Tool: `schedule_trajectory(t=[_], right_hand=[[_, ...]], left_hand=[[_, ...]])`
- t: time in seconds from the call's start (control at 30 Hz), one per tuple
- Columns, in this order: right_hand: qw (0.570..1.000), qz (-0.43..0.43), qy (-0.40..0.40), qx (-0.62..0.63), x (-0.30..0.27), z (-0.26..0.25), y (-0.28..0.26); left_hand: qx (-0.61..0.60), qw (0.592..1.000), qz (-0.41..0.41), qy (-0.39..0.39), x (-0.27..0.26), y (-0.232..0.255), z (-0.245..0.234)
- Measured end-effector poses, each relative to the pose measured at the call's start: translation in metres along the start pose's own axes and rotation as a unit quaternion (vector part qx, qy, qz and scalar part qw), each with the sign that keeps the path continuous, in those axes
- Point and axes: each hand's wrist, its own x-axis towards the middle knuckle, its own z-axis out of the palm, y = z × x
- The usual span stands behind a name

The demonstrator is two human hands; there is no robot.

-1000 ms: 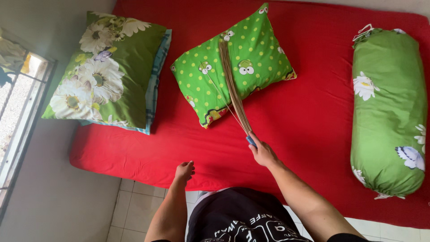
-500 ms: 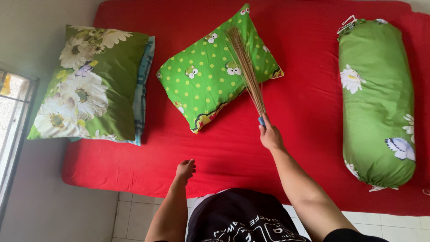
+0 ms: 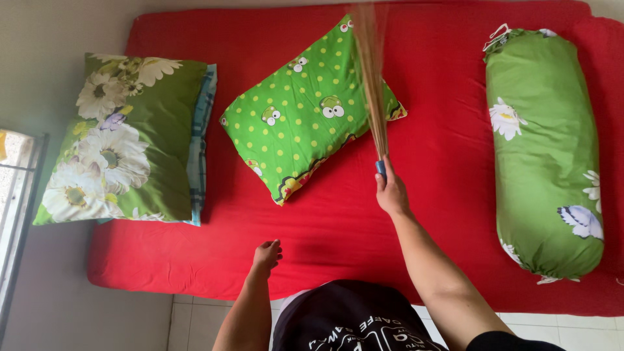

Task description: The person uses a small broom to dust a green pillow and the red bedsheet, then straightens the bedsheet and arranges the pillows neatly on the bed.

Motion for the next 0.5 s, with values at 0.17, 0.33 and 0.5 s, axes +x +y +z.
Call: schedule_trajectory(t=[0.17, 0.33, 0.5], right_hand=[[0.981, 0.148, -0.088, -0.083, -0.010, 0.021, 0.021], [0.973, 0.220, -0.056, -0.042, -0.024, 0.011, 0.031], [0.984, 0.173, 0.012, 0.038, -0.039, 0.006, 0.013]], left_hand=[[0.007, 1.000, 0.006, -0.008, 0.004, 0.015, 0.005], [0.001, 0.999, 0.025, -0.020, 0.014, 0.026, 0.005], [0.005, 0.999, 0.040, -0.025, 0.030, 0.033, 0.002]])
